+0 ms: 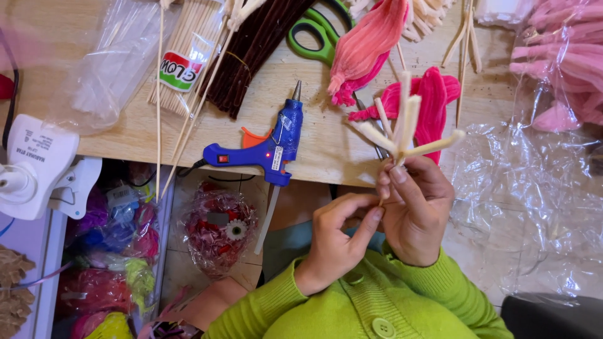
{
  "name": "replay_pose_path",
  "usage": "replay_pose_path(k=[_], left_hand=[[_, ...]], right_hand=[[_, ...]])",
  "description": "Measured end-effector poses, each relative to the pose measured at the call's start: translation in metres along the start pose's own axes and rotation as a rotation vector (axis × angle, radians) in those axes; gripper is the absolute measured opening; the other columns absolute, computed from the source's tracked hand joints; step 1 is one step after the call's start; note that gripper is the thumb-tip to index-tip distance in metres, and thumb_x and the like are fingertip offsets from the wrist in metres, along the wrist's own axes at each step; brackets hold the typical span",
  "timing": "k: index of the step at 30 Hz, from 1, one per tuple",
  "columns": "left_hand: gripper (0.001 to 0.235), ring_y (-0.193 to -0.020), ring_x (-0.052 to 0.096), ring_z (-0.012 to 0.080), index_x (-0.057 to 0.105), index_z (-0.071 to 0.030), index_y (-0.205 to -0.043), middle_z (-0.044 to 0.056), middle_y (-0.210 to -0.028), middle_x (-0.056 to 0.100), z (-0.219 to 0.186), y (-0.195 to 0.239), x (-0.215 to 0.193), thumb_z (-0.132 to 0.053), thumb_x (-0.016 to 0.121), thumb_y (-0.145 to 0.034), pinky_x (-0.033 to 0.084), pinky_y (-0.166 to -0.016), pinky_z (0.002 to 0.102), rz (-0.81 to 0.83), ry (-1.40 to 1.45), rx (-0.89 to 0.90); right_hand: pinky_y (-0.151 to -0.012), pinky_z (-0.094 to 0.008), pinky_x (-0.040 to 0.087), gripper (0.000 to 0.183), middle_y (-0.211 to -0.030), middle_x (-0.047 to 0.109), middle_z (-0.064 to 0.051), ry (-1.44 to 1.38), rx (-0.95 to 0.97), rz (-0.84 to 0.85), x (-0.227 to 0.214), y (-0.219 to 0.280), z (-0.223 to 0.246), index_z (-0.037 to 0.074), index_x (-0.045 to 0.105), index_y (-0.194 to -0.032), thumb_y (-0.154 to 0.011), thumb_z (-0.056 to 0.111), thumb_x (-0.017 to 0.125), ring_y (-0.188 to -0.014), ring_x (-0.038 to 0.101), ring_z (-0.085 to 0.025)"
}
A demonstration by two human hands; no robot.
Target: The person uses a hot glue gun to attach small wooden sticks together, forming a branching structure. They repeatedly apply glue to the base of the sticks and press them together to build the assembly.
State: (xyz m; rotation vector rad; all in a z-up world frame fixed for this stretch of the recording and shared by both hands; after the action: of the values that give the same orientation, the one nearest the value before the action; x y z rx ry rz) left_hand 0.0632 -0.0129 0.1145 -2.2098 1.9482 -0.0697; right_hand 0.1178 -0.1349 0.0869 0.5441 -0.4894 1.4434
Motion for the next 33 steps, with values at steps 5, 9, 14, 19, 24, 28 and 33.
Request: replay_pose_path(k=[5,9,14,19,24,28,33], left_hand=[[0.011,-0.078,0.072,0.0177,0.075,0.000,-0.103,0.010,-0.093,0.073,-0.003,0.005,-0.009,-0.003,0.075,-0.092,0.063,-0.073,0.027,-0.030,0.007,0.043],[0.009,-0.083,0.072,0.0182,0.077,-0.005,-0.103,0.007,-0.095,0.074,-0.023,0.008,-0.028,-0.005,0.074,-0.094,0.058,-0.079,0.028,-0.137,-0.072,0.072],[0.014,-0.078,0.074,0.0163,0.074,-0.004,-0.108,0.009,-0.092,0.075,-0.078,0.006,-0.081,-0.007,0.072,-0.095,0.060,-0.076,0.026,-0.300,-0.206,0.154],[0.011,-0.064,0.069,0.0155,0.074,0.004,-0.109,0.015,-0.094,0.073,-0.099,0.002,-0.158,0.000,0.066,-0.103,0.054,-0.060,0.025,-0.438,-0.640,0.173],[0.009,-0.062,0.069,0.0207,0.076,0.016,-0.113,0.024,-0.092,0.072,-0.066,-0.038,-0.195,0.015,0.071,-0.105,0.058,-0.055,0.026,-0.459,-0.865,0.260],[0.010,-0.068,0.072,0.0221,0.077,0.013,-0.111,0.022,-0.092,0.074,-0.041,-0.070,-0.207,0.008,0.072,-0.103,0.059,-0.058,0.026,-0.505,-0.910,0.321],[0.010,-0.066,0.069,0.0181,0.082,0.005,-0.104,0.014,-0.081,0.076,-0.014,-0.100,-0.212,0.002,0.074,-0.099,0.055,-0.057,0.027,-0.508,-1.040,0.320]], right_hand=[[-0.074,-0.028,0.062,0.017,-0.100,0.069,-0.018,0.070,-0.131,0.057,0.011,0.001,0.011,-0.002,0.066,-0.114,-0.097,-0.006,0.066,-0.085,0.069,-0.023],[-0.100,-0.036,0.066,0.033,-0.119,0.065,-0.018,0.279,-0.231,0.276,0.043,0.010,0.025,-0.004,0.061,-0.128,-0.097,0.001,0.068,-0.100,0.073,-0.027],[-0.077,-0.031,0.067,0.009,-0.091,0.070,-0.020,0.573,-0.325,0.284,0.045,0.017,0.030,0.000,0.072,-0.102,-0.095,0.001,0.067,-0.078,0.073,-0.026],[-0.077,-0.029,0.067,0.008,-0.089,0.072,-0.019,0.652,-0.329,0.294,0.033,0.018,0.032,0.000,0.073,-0.100,-0.093,-0.003,0.070,-0.080,0.073,-0.025],[-0.077,-0.029,0.066,0.009,-0.088,0.071,-0.019,0.655,-0.315,0.306,0.031,0.023,0.029,-0.001,0.073,-0.097,-0.089,-0.006,0.073,-0.080,0.073,-0.024],[-0.077,-0.027,0.062,0.008,-0.087,0.069,-0.016,0.640,-0.297,0.319,0.030,0.026,0.029,0.001,0.071,-0.092,-0.087,-0.003,0.075,-0.080,0.070,-0.021],[-0.076,-0.028,0.056,0.010,-0.085,0.063,-0.013,0.609,-0.295,0.346,0.028,0.024,0.027,0.001,0.064,-0.088,-0.088,-0.003,0.072,-0.081,0.063,-0.021]])
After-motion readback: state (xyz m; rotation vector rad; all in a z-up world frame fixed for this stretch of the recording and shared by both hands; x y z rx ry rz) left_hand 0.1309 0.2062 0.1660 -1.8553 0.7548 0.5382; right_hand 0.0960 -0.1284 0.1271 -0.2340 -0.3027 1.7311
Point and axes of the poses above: each hand's wrist, its own y-axis away from the middle knuckle, its own x-axis out of the palm, z = x × y, the point moved 6 cm from there along -y, towards the middle knuckle
